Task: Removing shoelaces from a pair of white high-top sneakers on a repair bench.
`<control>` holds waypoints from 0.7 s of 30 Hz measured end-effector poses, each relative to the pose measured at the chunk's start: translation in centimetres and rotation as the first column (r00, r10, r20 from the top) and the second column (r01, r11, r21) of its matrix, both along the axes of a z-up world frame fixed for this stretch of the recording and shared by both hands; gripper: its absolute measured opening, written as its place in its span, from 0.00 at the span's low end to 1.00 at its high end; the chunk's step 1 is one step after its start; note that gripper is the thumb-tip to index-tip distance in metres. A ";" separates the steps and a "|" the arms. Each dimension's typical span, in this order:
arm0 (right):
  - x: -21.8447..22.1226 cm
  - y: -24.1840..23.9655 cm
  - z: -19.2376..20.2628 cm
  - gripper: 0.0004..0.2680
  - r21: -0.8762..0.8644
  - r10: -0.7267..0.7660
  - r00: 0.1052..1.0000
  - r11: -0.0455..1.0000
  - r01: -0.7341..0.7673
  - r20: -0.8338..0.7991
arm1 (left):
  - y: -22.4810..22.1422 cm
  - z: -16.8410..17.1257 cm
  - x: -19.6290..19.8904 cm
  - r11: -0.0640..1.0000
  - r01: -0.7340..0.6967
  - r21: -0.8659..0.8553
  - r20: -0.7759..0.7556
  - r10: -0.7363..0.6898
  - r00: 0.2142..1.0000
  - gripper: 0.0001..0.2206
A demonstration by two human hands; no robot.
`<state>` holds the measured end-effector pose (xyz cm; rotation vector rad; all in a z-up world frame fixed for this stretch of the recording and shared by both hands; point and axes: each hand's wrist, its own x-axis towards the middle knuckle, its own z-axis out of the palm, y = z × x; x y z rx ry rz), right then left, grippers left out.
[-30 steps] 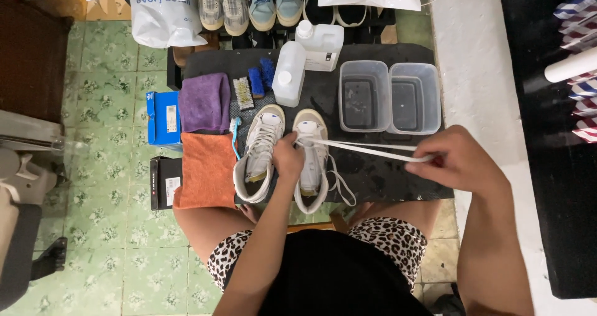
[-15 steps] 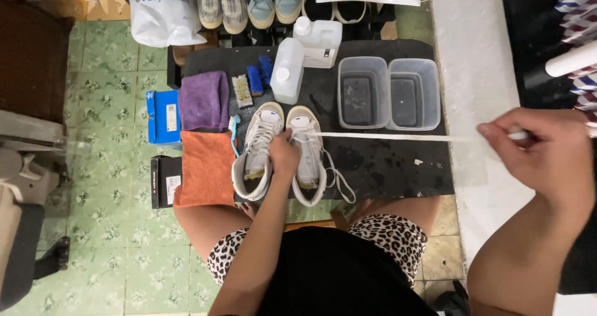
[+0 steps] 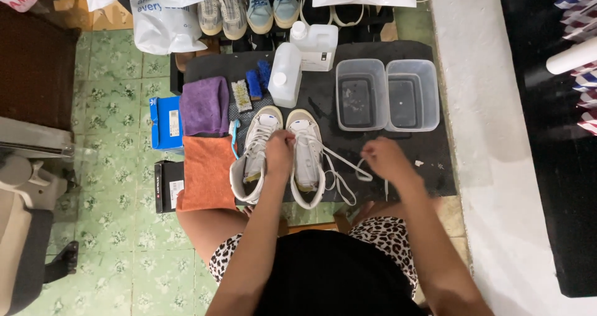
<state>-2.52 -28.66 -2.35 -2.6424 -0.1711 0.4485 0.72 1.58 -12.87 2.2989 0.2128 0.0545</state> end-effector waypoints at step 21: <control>-2.0 14.9 4.3 0.24 0.106 0.145 0.989 0.984 -0.141 -0.031 | 0.9 2.4 2.4 0.951 0.240 -0.193 -0.146 -0.270 0.952 0.06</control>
